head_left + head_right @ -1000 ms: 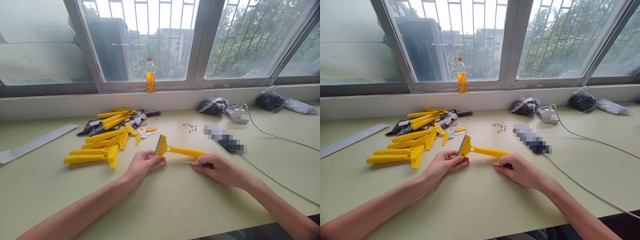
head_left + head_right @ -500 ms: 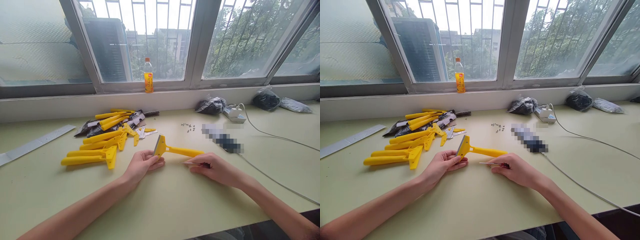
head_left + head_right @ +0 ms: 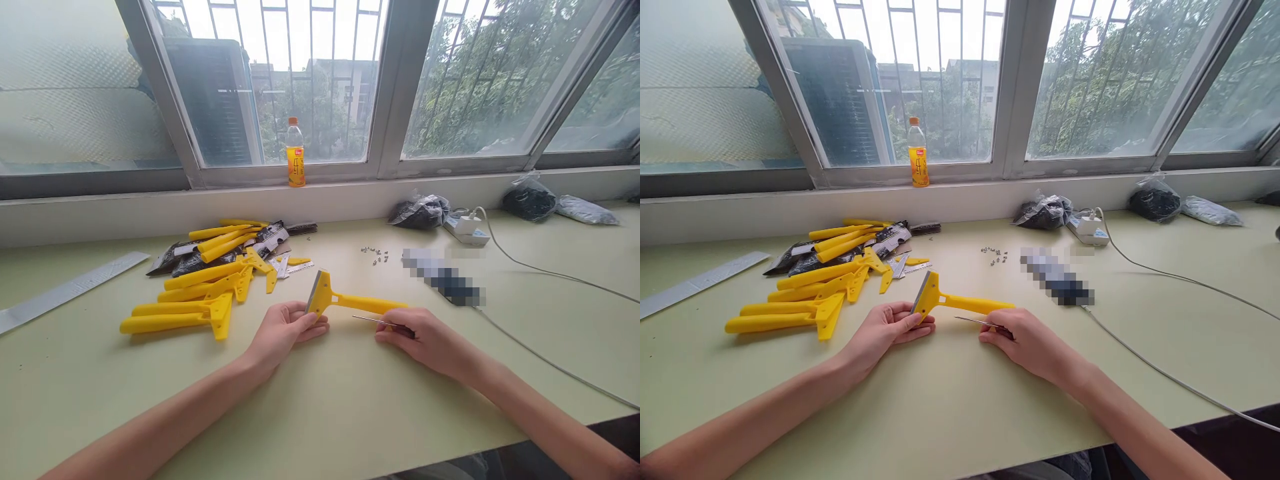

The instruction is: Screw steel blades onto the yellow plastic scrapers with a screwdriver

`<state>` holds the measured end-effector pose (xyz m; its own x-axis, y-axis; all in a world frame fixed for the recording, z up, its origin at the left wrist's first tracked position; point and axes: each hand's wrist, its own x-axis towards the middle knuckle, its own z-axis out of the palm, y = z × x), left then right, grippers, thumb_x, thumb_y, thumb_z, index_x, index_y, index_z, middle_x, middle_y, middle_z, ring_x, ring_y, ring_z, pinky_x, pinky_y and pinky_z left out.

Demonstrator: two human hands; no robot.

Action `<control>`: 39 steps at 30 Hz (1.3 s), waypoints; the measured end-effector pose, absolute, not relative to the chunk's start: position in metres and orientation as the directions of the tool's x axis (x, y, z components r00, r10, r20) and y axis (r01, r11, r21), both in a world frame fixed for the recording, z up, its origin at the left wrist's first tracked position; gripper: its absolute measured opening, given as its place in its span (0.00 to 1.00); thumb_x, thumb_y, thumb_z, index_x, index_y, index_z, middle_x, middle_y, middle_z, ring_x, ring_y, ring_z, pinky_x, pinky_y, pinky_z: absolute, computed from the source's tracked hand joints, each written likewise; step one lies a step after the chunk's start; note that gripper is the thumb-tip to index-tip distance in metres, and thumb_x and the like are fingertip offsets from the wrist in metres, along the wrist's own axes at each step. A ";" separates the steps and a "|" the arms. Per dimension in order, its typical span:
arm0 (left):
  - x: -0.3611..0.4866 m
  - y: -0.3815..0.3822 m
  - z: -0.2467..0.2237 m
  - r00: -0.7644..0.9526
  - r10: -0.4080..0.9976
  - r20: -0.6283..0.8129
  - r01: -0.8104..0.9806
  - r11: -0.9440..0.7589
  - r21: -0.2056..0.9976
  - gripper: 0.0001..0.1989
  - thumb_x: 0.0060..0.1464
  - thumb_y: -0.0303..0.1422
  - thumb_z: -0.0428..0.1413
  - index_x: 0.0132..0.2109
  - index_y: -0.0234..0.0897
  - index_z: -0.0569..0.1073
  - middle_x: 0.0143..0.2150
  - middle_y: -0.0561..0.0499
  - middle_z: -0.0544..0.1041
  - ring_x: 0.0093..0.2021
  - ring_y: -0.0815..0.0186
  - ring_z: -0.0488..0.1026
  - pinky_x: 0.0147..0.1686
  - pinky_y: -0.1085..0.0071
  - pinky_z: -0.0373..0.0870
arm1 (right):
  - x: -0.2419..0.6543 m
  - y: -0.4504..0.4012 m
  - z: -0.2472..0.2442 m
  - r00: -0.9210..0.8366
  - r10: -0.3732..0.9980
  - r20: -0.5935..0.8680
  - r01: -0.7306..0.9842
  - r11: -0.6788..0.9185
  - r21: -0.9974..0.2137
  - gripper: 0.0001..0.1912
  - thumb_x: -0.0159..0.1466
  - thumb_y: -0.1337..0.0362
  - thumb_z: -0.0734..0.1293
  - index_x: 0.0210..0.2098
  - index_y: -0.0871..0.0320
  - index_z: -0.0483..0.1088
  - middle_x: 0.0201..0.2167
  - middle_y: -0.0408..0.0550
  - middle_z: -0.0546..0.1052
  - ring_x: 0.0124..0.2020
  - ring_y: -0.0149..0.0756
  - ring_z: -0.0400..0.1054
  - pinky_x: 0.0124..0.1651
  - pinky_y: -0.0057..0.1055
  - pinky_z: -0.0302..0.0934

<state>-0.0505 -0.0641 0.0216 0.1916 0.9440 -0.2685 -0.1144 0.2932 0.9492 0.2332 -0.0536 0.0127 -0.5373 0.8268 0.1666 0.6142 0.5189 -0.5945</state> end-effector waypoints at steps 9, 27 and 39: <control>-0.049 -0.065 0.018 0.183 0.954 -0.238 -0.131 0.264 0.956 0.14 0.56 0.33 0.66 0.46 0.28 0.78 0.46 0.36 0.83 0.49 0.55 0.82 0.57 0.65 0.77 | 0.245 -0.056 0.016 -0.581 0.806 0.114 0.607 0.522 -0.599 0.19 0.70 0.54 0.63 0.26 0.56 0.73 0.24 0.43 0.74 0.27 0.35 0.64 0.31 0.31 0.58; -0.042 -0.070 0.021 0.158 0.969 -0.192 -0.162 0.218 0.963 0.12 0.56 0.32 0.65 0.45 0.29 0.79 0.44 0.39 0.84 0.47 0.57 0.82 0.57 0.63 0.77 | 0.208 -0.062 0.028 -0.468 0.806 0.363 0.562 0.589 -0.581 0.15 0.71 0.52 0.64 0.34 0.55 0.72 0.23 0.41 0.71 0.22 0.31 0.59 0.27 0.29 0.54; -0.038 -0.070 0.009 0.225 0.972 -0.064 -0.246 0.121 0.962 0.23 0.49 0.43 0.69 0.46 0.30 0.80 0.42 0.43 0.84 0.48 0.57 0.81 0.56 0.62 0.76 | 0.150 -0.028 0.016 -0.620 0.508 0.597 0.467 0.851 -0.239 0.17 0.75 0.56 0.59 0.35 0.57 0.72 0.27 0.44 0.75 0.22 0.28 0.62 0.28 0.27 0.51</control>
